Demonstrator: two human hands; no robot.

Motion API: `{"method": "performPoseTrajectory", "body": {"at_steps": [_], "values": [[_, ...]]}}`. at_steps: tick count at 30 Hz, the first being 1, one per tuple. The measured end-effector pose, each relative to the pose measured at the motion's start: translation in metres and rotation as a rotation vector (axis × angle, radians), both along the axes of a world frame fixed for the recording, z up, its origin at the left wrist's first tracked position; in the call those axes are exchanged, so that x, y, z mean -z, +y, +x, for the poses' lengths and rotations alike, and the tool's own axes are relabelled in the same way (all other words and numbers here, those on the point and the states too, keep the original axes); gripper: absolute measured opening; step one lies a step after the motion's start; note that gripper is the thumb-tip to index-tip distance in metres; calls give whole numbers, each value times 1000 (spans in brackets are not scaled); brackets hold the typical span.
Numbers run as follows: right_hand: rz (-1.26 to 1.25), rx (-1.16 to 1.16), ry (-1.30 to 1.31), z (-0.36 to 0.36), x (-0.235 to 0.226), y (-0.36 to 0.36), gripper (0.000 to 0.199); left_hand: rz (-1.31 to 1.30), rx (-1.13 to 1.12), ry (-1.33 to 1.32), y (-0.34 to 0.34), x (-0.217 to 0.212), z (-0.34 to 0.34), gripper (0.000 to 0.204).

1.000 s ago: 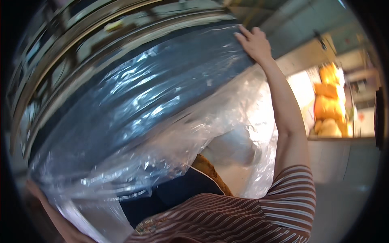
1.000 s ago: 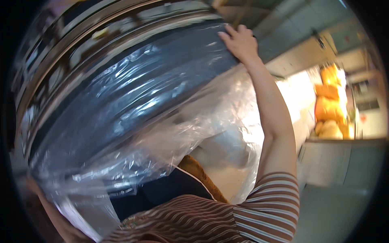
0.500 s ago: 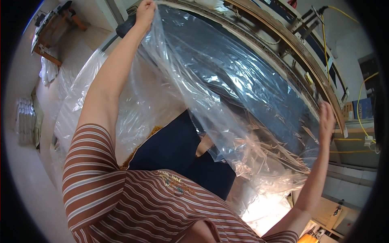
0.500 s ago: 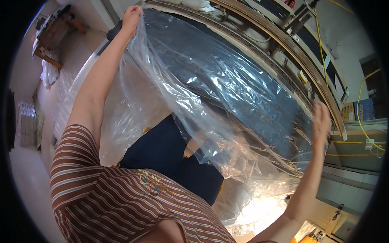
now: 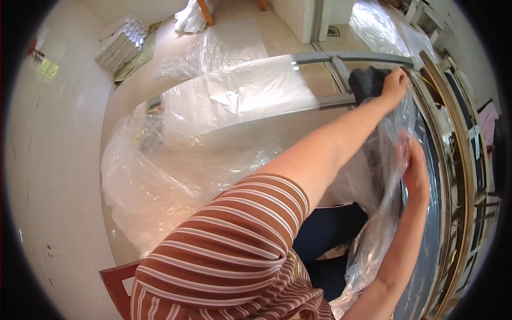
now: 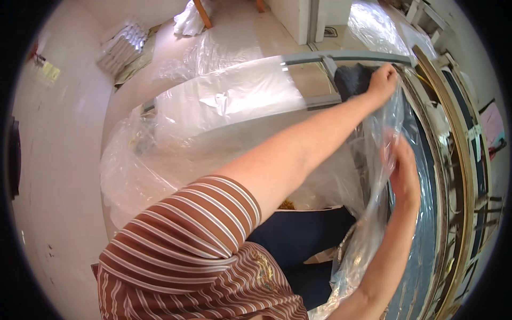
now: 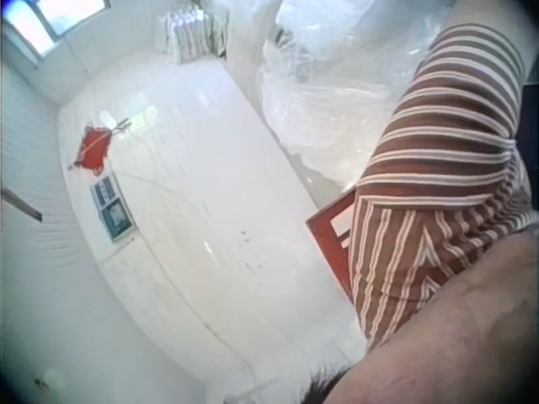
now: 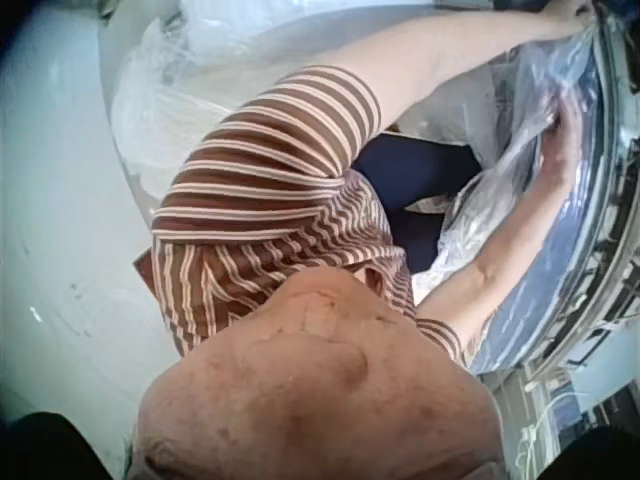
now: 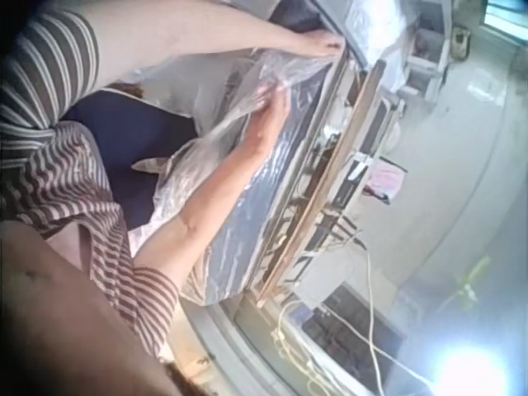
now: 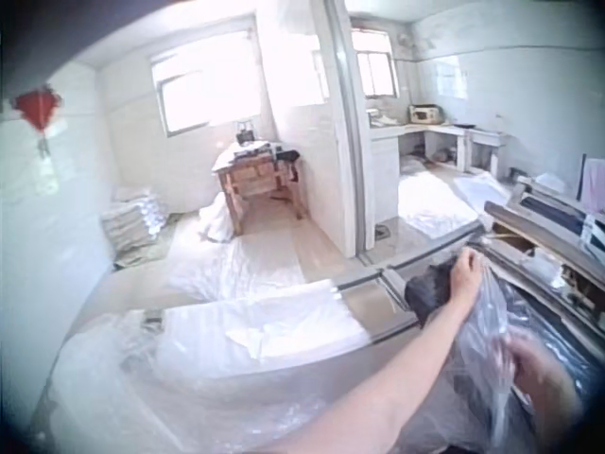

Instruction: The person wraps a large, dark-colored piece of furniture with a clear plastic sheet. They repeatedly pull, smooth, and fold the plastic over the object's surface to ensure it is fully covered. The task involves continuous hand manipulation of the plastic material to conform it to the furniture's shape.

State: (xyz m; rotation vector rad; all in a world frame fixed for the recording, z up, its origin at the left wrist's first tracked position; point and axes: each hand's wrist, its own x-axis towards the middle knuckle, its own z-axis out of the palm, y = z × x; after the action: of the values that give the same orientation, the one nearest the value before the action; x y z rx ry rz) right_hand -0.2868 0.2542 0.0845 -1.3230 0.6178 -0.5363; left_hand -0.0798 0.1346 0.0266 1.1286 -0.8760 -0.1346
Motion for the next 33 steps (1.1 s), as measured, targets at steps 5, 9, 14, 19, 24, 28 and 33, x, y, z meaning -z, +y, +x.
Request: {"method": "performPoseTrajectory", "body": {"at_steps": [5,9,14,19,24,28,33], "values": [[-149,-76,118,-184,-27,103,21,-35,65,96,6,-9,-21,7],[-355,1298,-178,-314,-40,170,46,-115,-118,-35,-6,-2,-9,8],[-803,892,714,-233,-20,253,41,292,55,-180,1,-4,-7,21],[-589,869,799,-262,39,312,8,338,-49,-334,-27,8,56,14],[-970,1671,1203,-436,-66,382,44,273,562,-208,-34,16,31,19],[-834,1973,1799,-573,-159,456,21,296,433,-355,-23,33,-1,24],[-1093,1769,2269,-689,-214,409,38,371,-89,-498,-44,40,31,31]]}}
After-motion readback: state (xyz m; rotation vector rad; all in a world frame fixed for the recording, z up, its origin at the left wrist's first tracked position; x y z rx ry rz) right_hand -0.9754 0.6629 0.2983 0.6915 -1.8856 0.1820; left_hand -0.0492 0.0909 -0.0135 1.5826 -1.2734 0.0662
